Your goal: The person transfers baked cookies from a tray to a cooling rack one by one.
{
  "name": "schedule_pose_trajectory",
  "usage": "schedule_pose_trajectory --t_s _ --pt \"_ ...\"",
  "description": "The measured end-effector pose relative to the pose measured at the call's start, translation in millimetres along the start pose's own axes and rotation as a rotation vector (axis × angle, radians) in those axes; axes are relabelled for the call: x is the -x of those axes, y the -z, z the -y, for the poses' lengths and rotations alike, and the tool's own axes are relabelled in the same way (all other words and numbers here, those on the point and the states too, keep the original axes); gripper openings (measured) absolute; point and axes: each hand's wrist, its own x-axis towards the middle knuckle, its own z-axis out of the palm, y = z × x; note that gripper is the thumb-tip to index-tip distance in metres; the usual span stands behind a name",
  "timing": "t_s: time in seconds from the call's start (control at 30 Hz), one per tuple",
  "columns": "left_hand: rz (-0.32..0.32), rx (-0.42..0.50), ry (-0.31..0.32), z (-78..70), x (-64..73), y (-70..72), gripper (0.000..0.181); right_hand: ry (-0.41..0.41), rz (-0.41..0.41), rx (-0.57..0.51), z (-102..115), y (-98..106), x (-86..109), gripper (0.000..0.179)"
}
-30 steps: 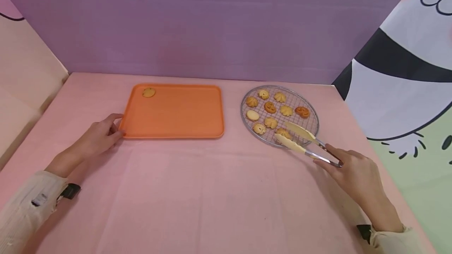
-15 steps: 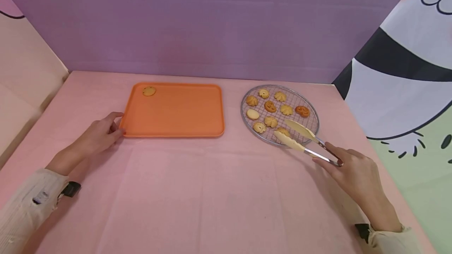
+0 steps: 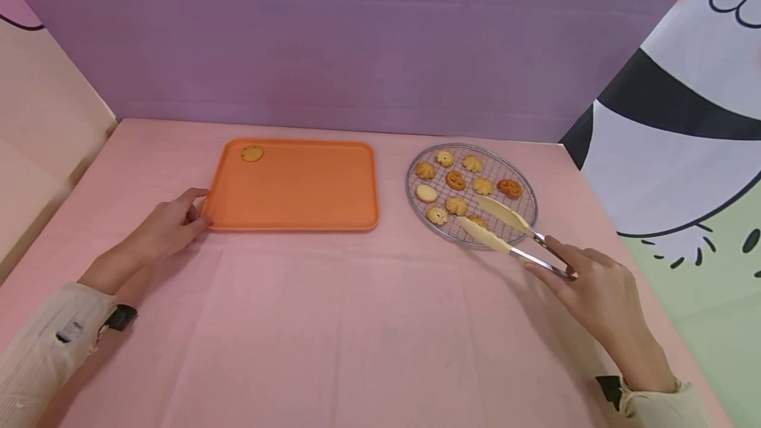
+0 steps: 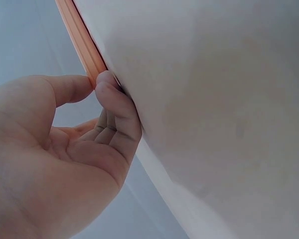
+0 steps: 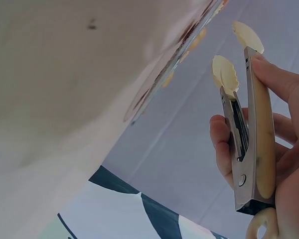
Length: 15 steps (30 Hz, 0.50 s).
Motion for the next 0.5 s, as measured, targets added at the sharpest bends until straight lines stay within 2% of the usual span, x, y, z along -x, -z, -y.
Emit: schedule_pose_trajectory --t_s 0.1,0.27,0.5 --pt "0.002 0.004 0.0 -0.2 -0.3 -0.2 0.051 0.002 -0.002 -0.005 3.2 0.6 -2.4 0.055" --pt "0.002 0.001 -0.003 0.9 -0.8 -0.8 0.052 0.027 -0.028 -0.019 10.1 -1.1 -8.6 0.072" --pt "-0.006 -0.001 -0.008 2.7 -1.2 -1.9 0.051 0.075 -0.014 -0.035 25.6 -5.3 -19.9 0.073"
